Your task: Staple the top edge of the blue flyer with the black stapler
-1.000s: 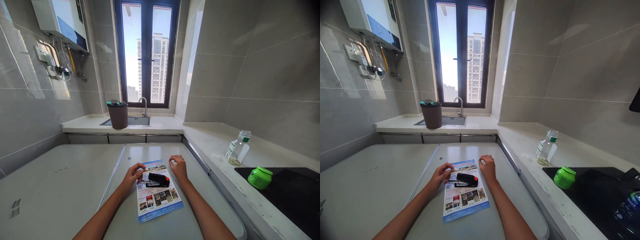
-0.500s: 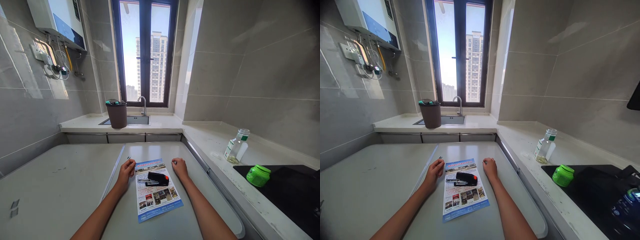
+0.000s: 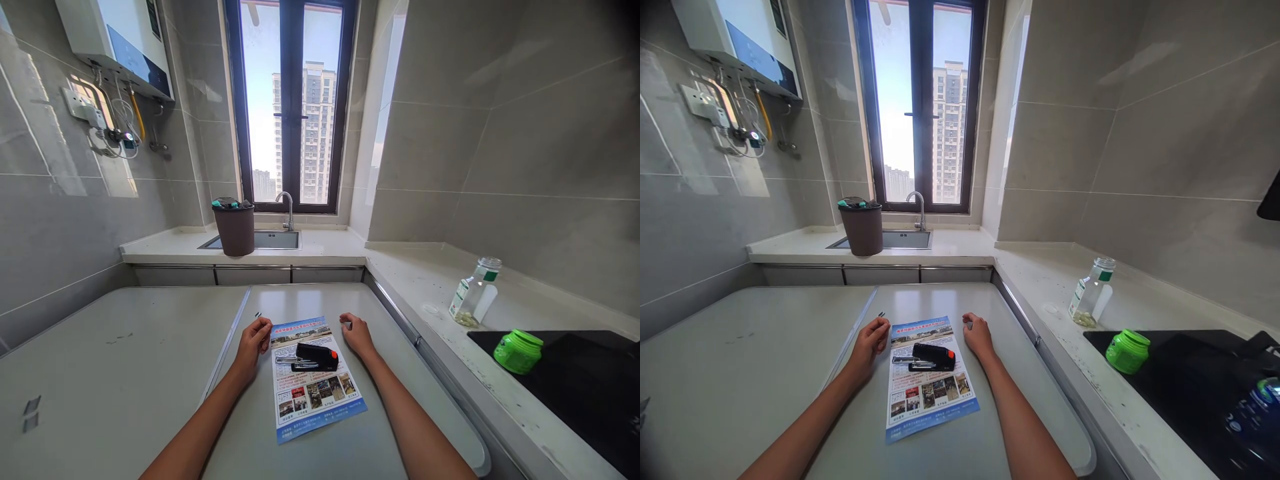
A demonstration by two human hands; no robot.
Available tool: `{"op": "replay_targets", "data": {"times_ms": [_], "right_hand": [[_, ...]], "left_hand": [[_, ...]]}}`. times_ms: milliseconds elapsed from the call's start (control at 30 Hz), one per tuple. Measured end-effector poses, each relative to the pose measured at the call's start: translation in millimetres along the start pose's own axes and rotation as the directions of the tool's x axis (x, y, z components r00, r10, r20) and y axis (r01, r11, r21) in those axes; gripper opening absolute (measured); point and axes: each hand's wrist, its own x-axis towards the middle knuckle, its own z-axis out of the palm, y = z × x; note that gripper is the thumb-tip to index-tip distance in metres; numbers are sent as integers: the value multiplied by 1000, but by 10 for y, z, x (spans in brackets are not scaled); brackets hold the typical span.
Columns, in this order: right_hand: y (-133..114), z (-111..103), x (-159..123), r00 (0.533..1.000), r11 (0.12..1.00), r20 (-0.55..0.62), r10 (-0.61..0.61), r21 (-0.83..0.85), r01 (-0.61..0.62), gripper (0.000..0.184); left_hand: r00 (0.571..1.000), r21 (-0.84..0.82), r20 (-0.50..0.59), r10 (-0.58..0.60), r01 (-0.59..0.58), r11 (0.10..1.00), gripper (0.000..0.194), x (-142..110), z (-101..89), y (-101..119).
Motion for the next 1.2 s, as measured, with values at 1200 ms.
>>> {"op": "replay_targets", "data": {"times_ms": [1200], "right_hand": [[4,32,-31,999,994,40,-27,-102,31,36]], "left_hand": [[993,995,63,97,-70,71,52,660,-490,-201]]}}
